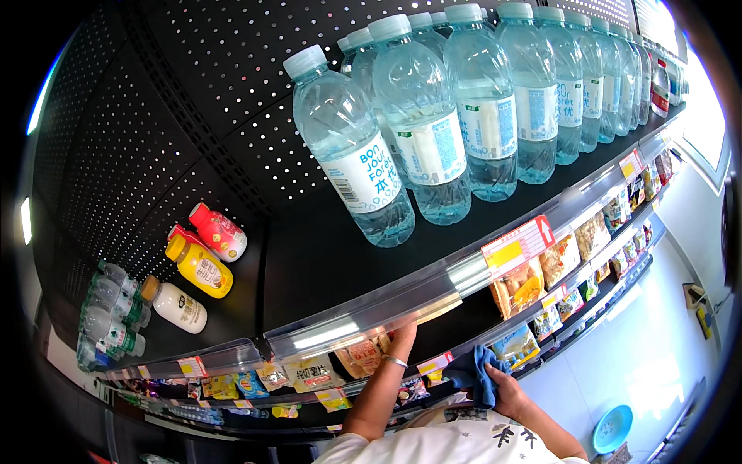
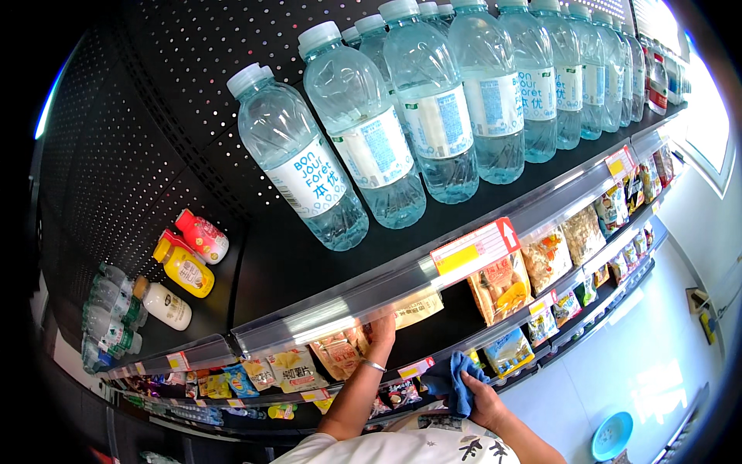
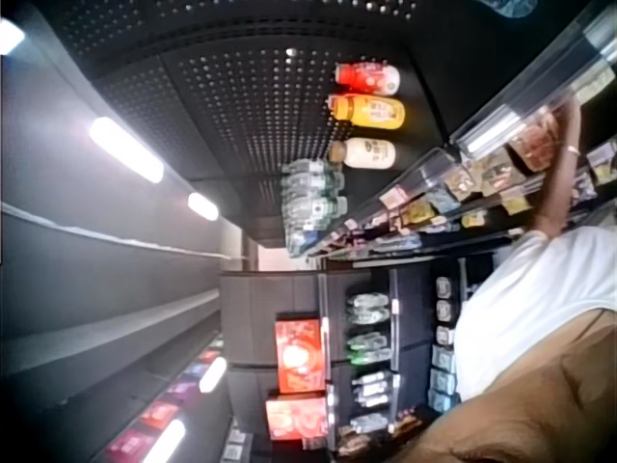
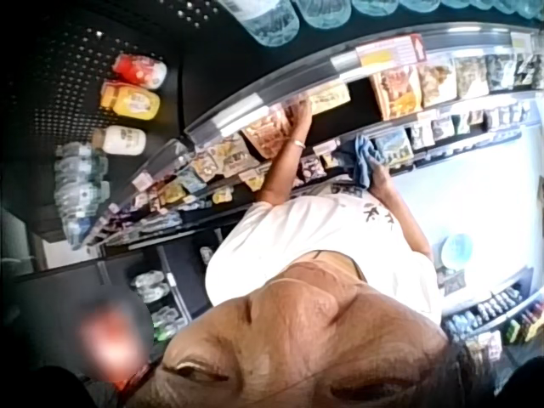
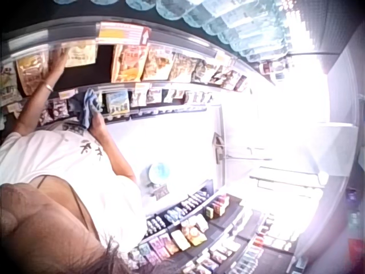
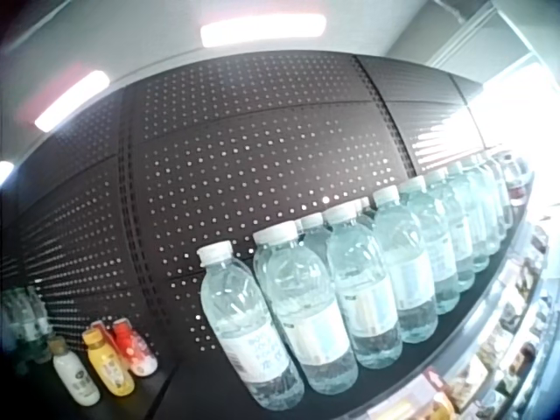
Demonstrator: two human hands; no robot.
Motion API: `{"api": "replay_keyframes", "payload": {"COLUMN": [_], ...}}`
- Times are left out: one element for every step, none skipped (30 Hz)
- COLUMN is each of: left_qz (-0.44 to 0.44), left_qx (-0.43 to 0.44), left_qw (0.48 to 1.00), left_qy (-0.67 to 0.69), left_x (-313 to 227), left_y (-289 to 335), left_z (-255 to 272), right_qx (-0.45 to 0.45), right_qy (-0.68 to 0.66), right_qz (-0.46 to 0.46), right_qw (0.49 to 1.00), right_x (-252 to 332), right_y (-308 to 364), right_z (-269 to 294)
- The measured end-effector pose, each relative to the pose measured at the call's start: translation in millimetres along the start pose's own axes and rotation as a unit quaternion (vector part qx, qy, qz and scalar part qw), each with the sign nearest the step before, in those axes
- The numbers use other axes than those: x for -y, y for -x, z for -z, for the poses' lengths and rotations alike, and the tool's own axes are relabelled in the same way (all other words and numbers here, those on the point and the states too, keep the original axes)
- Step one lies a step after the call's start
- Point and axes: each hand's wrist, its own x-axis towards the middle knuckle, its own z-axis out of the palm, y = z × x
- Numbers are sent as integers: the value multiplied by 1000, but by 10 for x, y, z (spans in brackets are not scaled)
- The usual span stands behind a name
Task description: The person wipes the front edges of a store shelf with a blue cloth, moving from left to right. They pick up and wipe individual snack packages before placing them back on the shelf. The person also wipes the shelf surface between items.
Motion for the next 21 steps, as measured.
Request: {"api": "replay_keyframes", "payload": {"left_qz": [20,39,36,33,30,40,49,49,46,45,45,37,25,26,24,17,11,12,12,10,5], "left_qx": [2,5,11,15,20,9,-3,4,4,7,7,-2,-8,9,-4,-18,-29,-35,-42,-47,-56], "left_qw": [999,997,998,999,999,998,996,994,993,991,989,985,979,970,966,962,957,955,952,951,949], "left_qy": [33,65,50,35,19,50,81,97,110,128,140,171,204,242,256,272,287,295,302,307,311], "left_x": [-2,-4,32,120,202,261,318,291,286,265,256,280,283,352,406,379,352,334,303,271,241], "left_y": [10,19,26,32,18,30,24,81,71,113,162,183,198,146,181,155,154,184,195,212,220], "left_z": [-2,-2,-23,-65,-110,-162,-214,-245,-257,-258,-242,-283,-349,-392,-449,-481,-515,-537,-549,-563,-576], "right_qx": [1,3,4,7,9,13,16,12,5,-14,-21,-27,-21,-8,-13,-5,-12,-19,-19,-19,-19], "right_qy": [3,5,-3,-9,-16,-19,-22,-31,-21,-25,-26,-28,-22,-9,-23,-19,-18,-18,-19,-21,-22], "right_qz": [0,0,-2,-4,-7,-10,-13,-15,-4,-4,-6,-6,-8,-11,-29,-24,-22,-20,-17,-14,-10], "right_qw": [1000,1000,1000,1000,1000,1000,1000,999,1000,1000,999,999,999,1000,999,1000,1000,999,999,1000,1000], "right_x": [-4,-11,-19,-28,-34,-53,-58,-88,-90,-105,-113,-114,-129,-104,-104,-97,-102,-119,-136,-157,-176], "right_y": [-7,-10,-7,-2,2,-4,-49,-48,-67,-81,-66,-44,-39,-48,-14,-26,-25,-19,-33,-56,-69], "right_z": [10,16,14,9,4,31,66,114,122,123,70,33,79,60,5,-1,-13,-18,-7,12,23]}}
